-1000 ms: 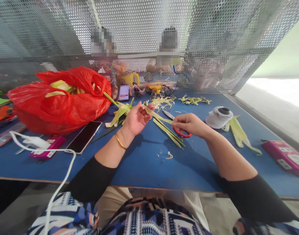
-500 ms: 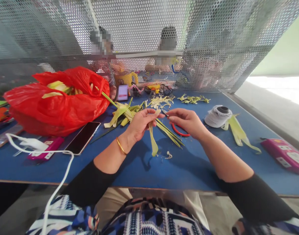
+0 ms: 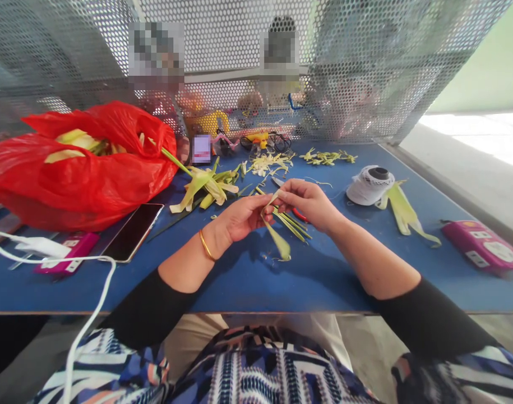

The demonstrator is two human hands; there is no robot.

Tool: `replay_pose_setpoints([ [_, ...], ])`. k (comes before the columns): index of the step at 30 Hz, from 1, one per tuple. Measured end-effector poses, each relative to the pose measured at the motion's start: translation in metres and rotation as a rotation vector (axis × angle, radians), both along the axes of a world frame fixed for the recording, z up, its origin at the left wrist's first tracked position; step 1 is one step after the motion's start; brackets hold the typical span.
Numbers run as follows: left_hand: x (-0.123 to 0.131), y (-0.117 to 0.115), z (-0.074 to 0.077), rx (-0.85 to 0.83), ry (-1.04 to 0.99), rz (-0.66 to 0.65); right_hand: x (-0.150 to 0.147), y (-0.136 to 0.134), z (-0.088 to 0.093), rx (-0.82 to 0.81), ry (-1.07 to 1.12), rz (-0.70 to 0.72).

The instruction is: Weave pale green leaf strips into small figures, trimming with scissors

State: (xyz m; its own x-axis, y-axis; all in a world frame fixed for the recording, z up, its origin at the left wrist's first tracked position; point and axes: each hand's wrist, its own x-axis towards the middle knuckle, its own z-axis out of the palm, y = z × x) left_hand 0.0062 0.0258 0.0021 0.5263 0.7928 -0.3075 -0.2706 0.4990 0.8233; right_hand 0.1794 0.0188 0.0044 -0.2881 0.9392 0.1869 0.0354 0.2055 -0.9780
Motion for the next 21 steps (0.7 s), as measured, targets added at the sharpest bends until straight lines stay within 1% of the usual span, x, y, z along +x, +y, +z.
replay_pose_setpoints([
  [2,0.001,-0.003,0.001,0.055,0.022,0.033,0.000,0.000,-0.001,-0.053,0.023,0.012],
  [5,0.003,-0.007,0.002,0.183,0.101,0.114,0.001,0.001,-0.003,-0.155,0.076,0.024],
  [7,0.005,-0.009,0.001,0.240,0.152,0.144,0.000,0.001,-0.004,-0.211,0.117,0.038],
  [9,0.007,-0.010,0.000,0.287,0.190,0.189,-0.001,0.001,-0.004,-0.267,0.142,0.054],
  [12,0.008,-0.008,-0.002,0.344,0.238,0.251,0.000,0.001,-0.001,-0.403,0.193,0.058],
  [14,0.008,-0.007,-0.003,0.341,0.261,0.270,0.005,0.005,0.002,-0.449,0.248,0.021],
  [15,0.007,-0.006,-0.003,0.326,0.265,0.271,0.010,0.008,0.003,-0.421,0.267,-0.021],
  [17,0.006,-0.006,-0.002,0.269,0.253,0.251,0.021,0.017,0.002,-0.255,0.225,-0.183],
  [18,0.006,-0.005,-0.001,0.230,0.234,0.230,0.028,0.023,0.001,-0.136,0.139,-0.299],
  [19,0.005,-0.006,0.000,0.189,0.208,0.205,0.034,0.027,-0.001,-0.020,0.006,-0.432],
  [20,0.005,-0.006,0.001,0.149,0.178,0.180,0.039,0.032,-0.004,0.079,-0.156,-0.561],
  [21,0.005,-0.006,0.002,0.113,0.149,0.158,0.043,0.034,-0.006,0.156,-0.315,-0.653],
])
